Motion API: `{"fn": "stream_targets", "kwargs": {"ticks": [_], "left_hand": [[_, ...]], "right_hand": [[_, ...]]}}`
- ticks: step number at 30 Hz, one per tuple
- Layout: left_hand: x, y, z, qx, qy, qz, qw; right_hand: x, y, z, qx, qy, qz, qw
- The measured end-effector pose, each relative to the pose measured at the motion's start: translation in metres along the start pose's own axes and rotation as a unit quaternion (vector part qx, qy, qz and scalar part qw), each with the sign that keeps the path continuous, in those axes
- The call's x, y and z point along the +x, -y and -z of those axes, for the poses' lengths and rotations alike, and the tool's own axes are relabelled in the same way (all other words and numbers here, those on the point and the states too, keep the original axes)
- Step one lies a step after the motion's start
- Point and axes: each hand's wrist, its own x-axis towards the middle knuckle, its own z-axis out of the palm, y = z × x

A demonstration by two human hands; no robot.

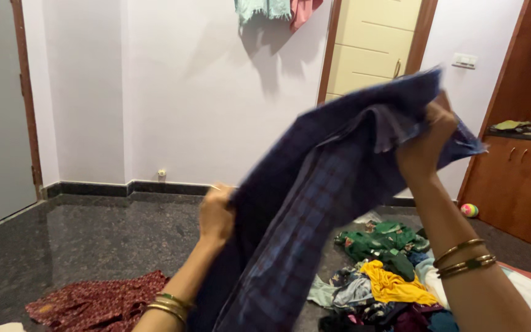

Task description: The person folds a blue checkered shirt on the floor, smoothing it out and folding it into a neat rectangle. Then the person picks up a maroon patterned cloth and begins to fold it.

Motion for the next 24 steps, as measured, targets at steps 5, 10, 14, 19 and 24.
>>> {"fn": "stream_targets", "kwargs": {"ticks": [5, 10, 14, 19, 24], "left_hand": [[-0.033, -0.003, 0.025, -0.081, -0.057, -0.165, 0.981], [-0.081, -0.010, 0.025, -0.100, 0.123, -0.226, 0.961], [-0.083, -0.011, -0.005, -0.306, 0.172, 0.088, 0.932], [-0.092, -0.048, -0.018, -0.378, 0.140, 0.187, 0.896], [-0.080, -0.066, 0.025, -0.264, 0.189, 0.238, 0.916]], "right_hand": [[0.013, -0.011, -0.007, -0.094, -0.026, 0.039, 0.994], [0.027, -0.002, -0.023, -0.115, -0.002, 0.071, 0.991], [0.021, 0.028, -0.040, -0.164, 0.042, 0.107, 0.980], [0.026, 0.068, -0.061, -0.191, 0.085, 0.133, 0.969], [0.030, 0.083, -0.050, -0.147, 0.061, 0.148, 0.976]]}}
